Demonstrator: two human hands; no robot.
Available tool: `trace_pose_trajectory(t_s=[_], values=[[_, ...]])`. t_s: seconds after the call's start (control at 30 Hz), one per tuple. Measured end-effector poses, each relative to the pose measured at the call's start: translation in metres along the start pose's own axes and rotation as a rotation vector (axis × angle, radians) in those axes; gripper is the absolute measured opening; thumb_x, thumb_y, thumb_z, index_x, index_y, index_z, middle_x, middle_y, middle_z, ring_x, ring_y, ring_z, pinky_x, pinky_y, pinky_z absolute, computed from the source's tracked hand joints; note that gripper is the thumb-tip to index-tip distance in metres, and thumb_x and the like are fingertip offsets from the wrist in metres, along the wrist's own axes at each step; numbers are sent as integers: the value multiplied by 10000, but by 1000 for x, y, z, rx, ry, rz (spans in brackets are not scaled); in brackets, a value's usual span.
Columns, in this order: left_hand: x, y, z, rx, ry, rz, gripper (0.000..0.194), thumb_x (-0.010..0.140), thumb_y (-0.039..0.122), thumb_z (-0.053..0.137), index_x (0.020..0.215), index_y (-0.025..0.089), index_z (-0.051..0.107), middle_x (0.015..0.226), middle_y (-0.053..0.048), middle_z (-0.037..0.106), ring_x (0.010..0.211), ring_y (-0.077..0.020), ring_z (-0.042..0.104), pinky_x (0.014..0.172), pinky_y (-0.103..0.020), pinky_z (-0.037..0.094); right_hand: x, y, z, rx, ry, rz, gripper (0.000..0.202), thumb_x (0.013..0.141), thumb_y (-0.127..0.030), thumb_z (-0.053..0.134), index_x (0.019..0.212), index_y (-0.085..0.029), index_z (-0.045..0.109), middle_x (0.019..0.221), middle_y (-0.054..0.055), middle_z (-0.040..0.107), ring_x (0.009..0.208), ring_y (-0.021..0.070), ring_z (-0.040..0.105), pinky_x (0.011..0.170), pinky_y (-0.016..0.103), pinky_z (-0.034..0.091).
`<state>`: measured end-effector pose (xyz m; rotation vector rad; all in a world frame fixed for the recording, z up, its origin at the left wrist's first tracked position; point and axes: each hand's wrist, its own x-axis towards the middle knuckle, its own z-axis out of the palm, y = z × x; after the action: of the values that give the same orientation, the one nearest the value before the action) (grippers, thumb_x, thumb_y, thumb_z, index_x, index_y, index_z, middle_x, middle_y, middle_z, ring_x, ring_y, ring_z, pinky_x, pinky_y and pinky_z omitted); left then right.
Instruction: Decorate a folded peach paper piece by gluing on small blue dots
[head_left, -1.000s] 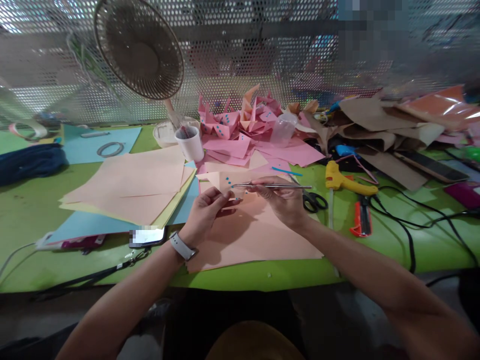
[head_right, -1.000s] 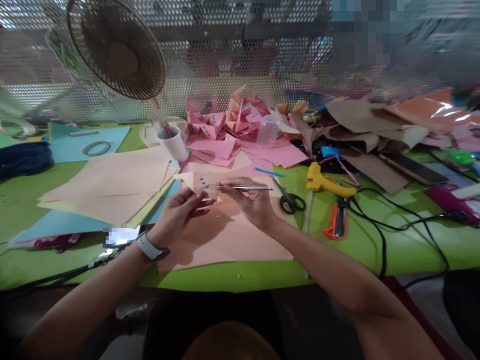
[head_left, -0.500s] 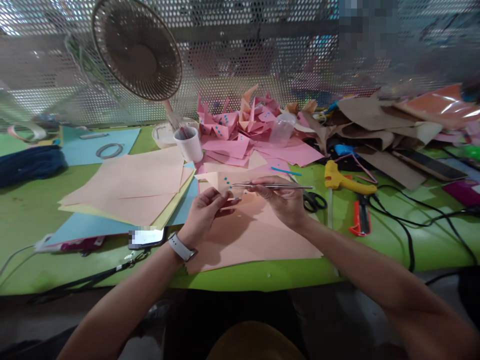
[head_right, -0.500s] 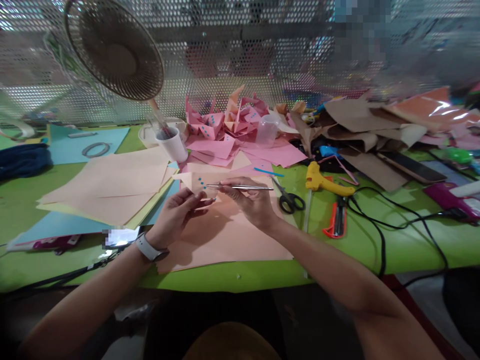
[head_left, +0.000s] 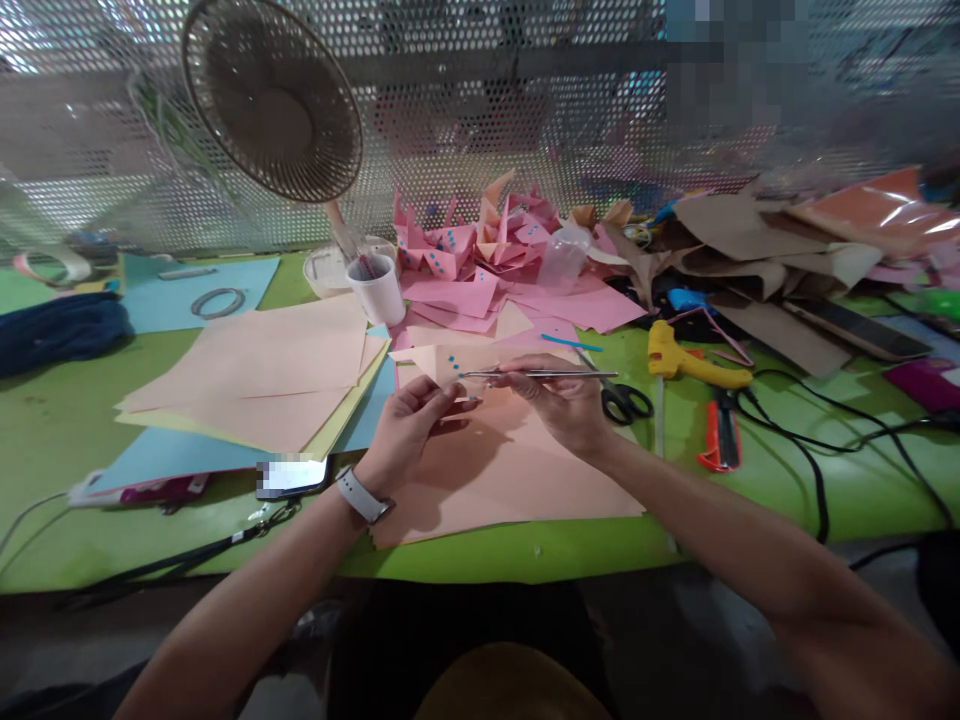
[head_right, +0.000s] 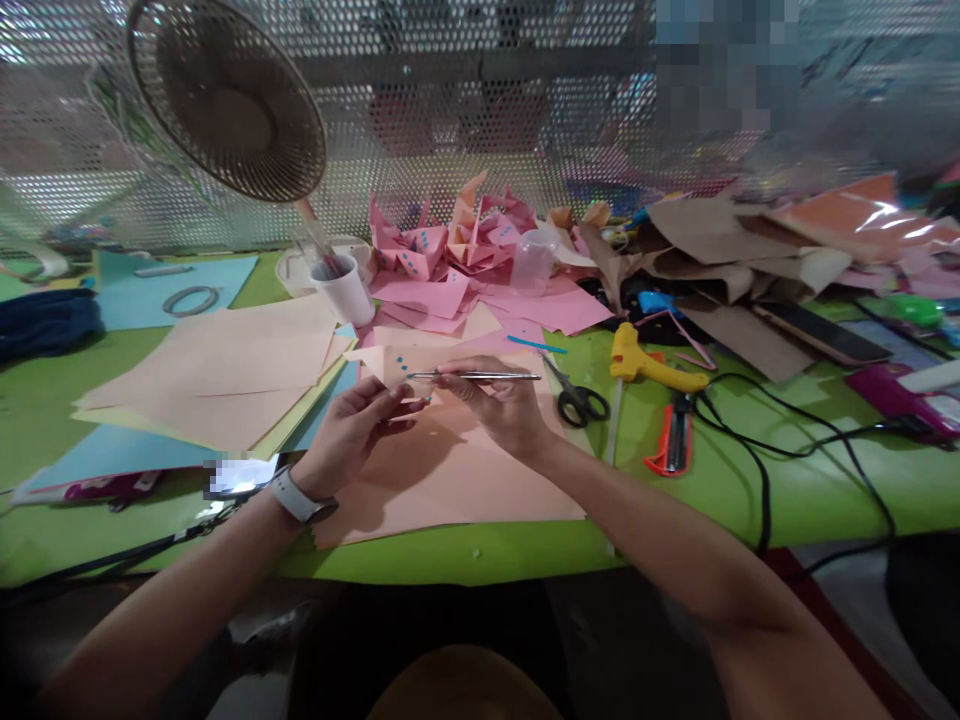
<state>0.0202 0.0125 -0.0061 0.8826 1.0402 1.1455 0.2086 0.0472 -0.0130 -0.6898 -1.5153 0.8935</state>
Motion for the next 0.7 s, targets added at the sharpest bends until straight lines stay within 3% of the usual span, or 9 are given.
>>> trace_pose_trajectory(t_s=[0.23, 0.7], values=[[1, -1, 0, -7, 4, -3, 323, 707, 384, 790, 788, 151, 581, 807, -47, 722, 914, -218, 713, 683, -260, 570, -1, -3, 0, -49, -3, -1, 112, 815, -385, 696, 853, -283, 724, 878, 22, 745, 830, 189, 707, 755, 360, 596], [3, -2, -3, -54, 5, -9, 357, 664, 392, 821, 778, 155, 580, 825, -38, 729, 874, -202, 718, 657, -244, 562, 0, -3, -1, -60, 5, -40, 115, 809, -330, 715, 877, -241, 744, 890, 29, 751, 837, 188, 708, 758, 340, 584]])
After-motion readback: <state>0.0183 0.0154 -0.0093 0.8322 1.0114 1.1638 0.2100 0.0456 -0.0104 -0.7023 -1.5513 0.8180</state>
